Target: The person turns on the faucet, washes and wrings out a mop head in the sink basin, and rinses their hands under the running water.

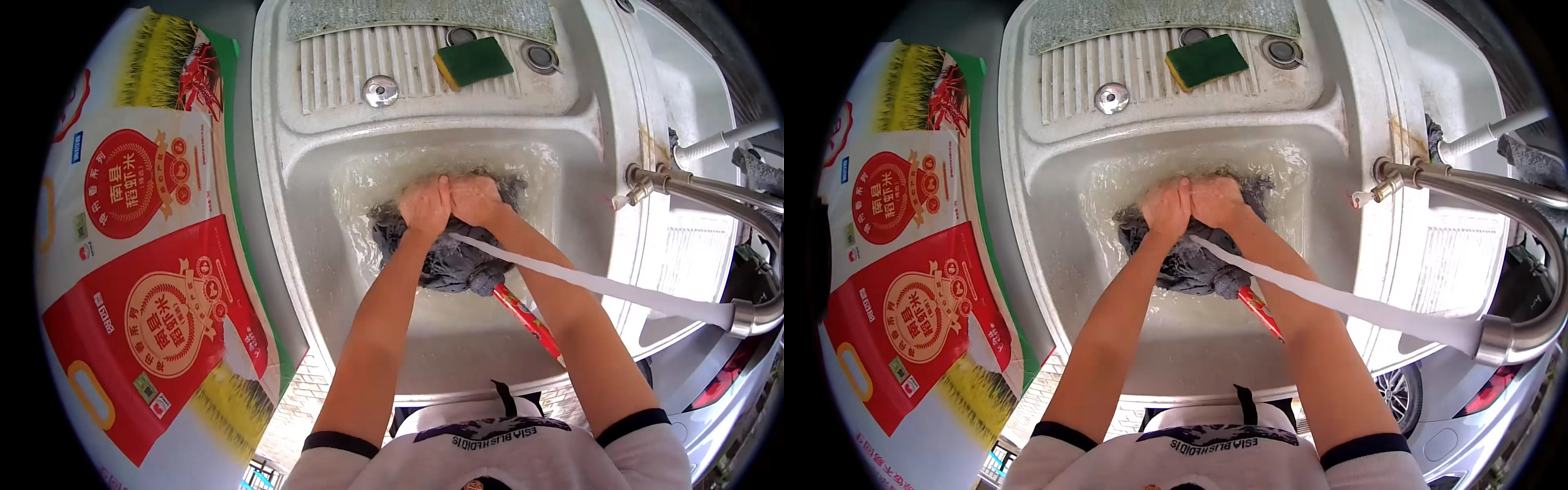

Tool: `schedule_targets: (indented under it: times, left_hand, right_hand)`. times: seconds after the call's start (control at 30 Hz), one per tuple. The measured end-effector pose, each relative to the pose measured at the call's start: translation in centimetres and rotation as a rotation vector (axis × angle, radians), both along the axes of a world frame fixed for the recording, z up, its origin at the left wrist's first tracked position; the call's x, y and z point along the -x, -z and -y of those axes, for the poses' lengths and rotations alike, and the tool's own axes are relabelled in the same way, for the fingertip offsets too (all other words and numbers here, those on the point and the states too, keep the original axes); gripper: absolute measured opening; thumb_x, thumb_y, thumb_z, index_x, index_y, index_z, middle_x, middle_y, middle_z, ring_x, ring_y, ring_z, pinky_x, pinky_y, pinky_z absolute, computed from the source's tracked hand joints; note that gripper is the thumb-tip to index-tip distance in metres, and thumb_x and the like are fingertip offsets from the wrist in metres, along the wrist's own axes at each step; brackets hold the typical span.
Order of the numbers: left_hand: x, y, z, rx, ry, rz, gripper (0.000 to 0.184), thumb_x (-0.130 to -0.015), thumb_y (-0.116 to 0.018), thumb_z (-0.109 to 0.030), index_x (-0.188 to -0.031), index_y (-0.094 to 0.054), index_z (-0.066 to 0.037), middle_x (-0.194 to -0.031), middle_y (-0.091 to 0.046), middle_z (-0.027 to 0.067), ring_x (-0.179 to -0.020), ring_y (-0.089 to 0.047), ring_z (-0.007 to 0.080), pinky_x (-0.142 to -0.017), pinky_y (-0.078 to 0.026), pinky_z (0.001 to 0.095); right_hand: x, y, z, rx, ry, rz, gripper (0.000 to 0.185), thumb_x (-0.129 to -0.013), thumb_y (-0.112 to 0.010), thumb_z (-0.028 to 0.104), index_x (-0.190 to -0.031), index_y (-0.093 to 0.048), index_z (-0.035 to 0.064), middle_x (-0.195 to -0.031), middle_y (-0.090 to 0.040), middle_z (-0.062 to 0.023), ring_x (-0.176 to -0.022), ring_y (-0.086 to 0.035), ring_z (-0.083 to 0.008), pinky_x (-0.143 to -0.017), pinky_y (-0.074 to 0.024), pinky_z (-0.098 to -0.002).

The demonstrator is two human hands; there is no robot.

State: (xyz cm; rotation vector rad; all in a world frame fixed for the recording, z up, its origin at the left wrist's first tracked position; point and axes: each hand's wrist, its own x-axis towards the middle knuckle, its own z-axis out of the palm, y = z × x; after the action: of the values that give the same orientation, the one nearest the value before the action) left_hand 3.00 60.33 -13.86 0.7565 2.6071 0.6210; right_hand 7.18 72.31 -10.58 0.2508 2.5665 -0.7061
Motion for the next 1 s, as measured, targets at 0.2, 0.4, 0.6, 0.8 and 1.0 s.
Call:
schedule_targets:
  times: [0.2, 0.4, 0.6, 0.8, 1.0]
  left_hand:
    - [1.8, -6.3, 3.6, 0.399, -0.02, -0.047, 0.048, -0.087, -0.037, -0.057, -0.117, -0.054, -0.023, -0.13, -0.037, 0.0143, -0.124, -0.03, 0.0355, -0.092, -0.028, 0.0604]
    - [-5.1, -7.8, 4.4, -0.167, -0.386, 0.426, 0.052, -0.082, -0.043, -0.062, -0.104, -0.051, -0.015, -0.119, -0.044, 0.0125, -0.116, -0.034, 0.0357, -0.092, -0.023, 0.06]
    - [-14.7, -12.0, 4.7, -0.443, -0.482, 0.061, 0.035, -0.089, -0.049, -0.034, -0.114, -0.052, -0.01, -0.116, -0.043, 0.0147, -0.11, -0.038, 0.0324, -0.095, -0.029, 0.0411]
    - [-16.9, -5.4, 3.9, -0.243, -0.619, -0.108, 0.038, -0.09, -0.035, -0.036, -0.111, -0.056, -0.012, -0.123, -0.04, 0.0186, -0.114, -0.034, 0.0343, -0.095, -0.023, 0.047]
    - [-11.5, -1.4, 3.5, -0.201, -0.455, -0.201, 0.038, -0.084, -0.036, -0.035, -0.101, -0.057, -0.01, -0.108, -0.047, 0.0175, -0.101, -0.04, 0.0344, -0.087, -0.024, 0.0465]
  right_hand:
    - [-2.1, 0.2, -1.0, -0.184, 0.429, -0.18, 0.059, -0.084, -0.043, 0.055, -0.118, -0.054, 0.0073, -0.132, -0.034, -0.0142, -0.123, -0.031, -0.0298, -0.093, -0.0334, -0.047]
    - [-4.4, -4.1, 2.3, 0.135, 0.313, 0.007, 0.055, -0.086, -0.037, 0.051, -0.122, -0.049, 0.011, -0.109, -0.059, -0.0129, -0.108, -0.05, -0.0284, -0.094, -0.0326, -0.0445]
    - [-14.0, -8.3, 5.2, 0.064, 0.241, -0.489, 0.025, -0.079, -0.058, 0.028, -0.094, -0.06, 0.0087, -0.081, -0.059, -0.0056, -0.077, -0.056, -0.025, -0.068, -0.037, -0.036]
    - [-15.9, -5.5, 6.3, -0.028, 0.035, -0.493, 0.019, -0.075, -0.059, 0.023, -0.092, -0.059, 0.0147, -0.077, -0.053, 0.0, -0.075, -0.051, -0.02, -0.066, -0.0334, -0.0357]
    - [-11.0, -1.2, 4.2, 0.014, -0.029, -0.495, 0.014, -0.076, -0.058, 0.024, -0.086, -0.057, 0.0145, -0.077, -0.054, -0.0015, -0.076, -0.053, -0.0188, -0.065, -0.0365, -0.0329]
